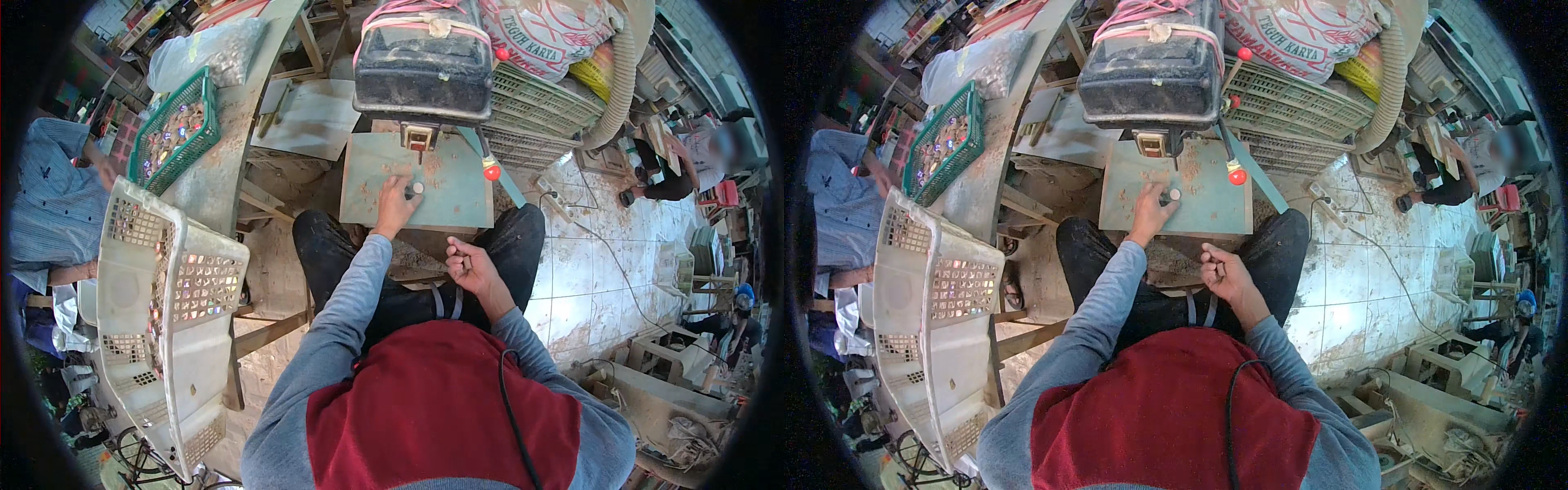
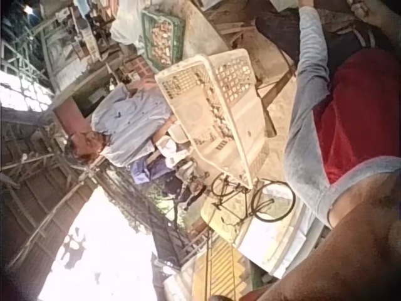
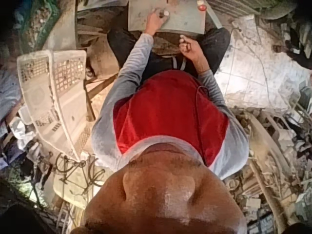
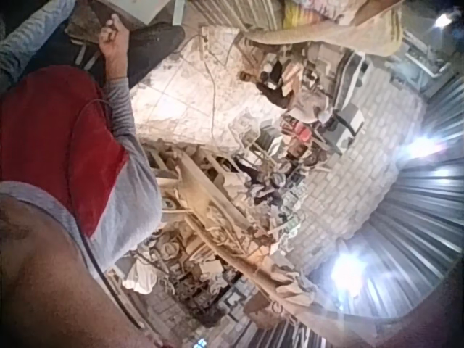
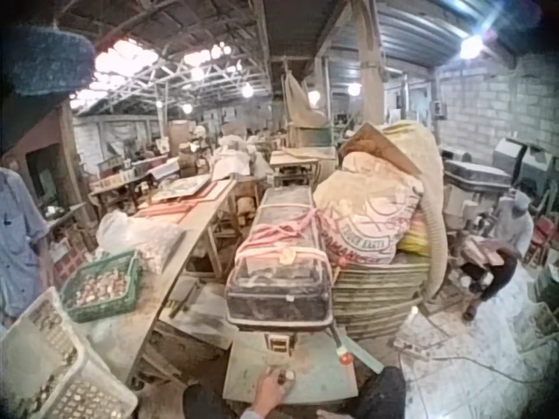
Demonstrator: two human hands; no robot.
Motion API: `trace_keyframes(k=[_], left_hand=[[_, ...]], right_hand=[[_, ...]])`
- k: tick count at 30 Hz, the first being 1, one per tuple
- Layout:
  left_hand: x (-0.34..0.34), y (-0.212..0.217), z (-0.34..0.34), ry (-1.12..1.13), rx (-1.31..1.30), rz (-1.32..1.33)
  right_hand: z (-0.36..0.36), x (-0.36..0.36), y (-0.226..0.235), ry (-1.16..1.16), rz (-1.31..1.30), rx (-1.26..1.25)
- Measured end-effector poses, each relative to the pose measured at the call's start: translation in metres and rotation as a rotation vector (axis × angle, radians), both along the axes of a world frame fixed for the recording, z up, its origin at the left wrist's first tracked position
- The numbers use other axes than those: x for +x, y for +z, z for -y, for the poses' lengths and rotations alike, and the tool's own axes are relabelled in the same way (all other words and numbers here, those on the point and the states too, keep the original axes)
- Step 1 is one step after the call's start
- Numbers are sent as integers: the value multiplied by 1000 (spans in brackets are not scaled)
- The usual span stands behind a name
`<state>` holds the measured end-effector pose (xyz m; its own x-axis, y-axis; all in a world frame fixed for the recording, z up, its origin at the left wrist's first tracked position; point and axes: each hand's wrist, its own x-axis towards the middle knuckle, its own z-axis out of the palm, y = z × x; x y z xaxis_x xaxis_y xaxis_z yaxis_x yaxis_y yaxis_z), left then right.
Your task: Sorting and attaching small plastic or wooden components using a press or jig in a workshop environment.
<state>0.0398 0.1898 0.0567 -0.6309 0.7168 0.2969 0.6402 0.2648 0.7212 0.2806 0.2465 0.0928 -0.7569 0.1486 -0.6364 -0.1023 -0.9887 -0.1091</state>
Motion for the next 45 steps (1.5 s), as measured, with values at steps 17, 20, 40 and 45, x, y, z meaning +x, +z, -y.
trace_keyframes(k=[17, 20, 40, 45], left_hand=[[-31, -1, -38, 39, 11, -191], [-31, -2, -39, 42, 0, -182], [-30, 5, -39, 52, -40, -92], [-29, 9, -37, 57, -21, -81]], right_hand=[[-80, -37, 170, -209, 204, 1221], [-79, -40, 167, -76, 280, 1338], [-139, -83, 85, 250, 710, 2012], [-144, -87, 84, 263, 720, 2009]])
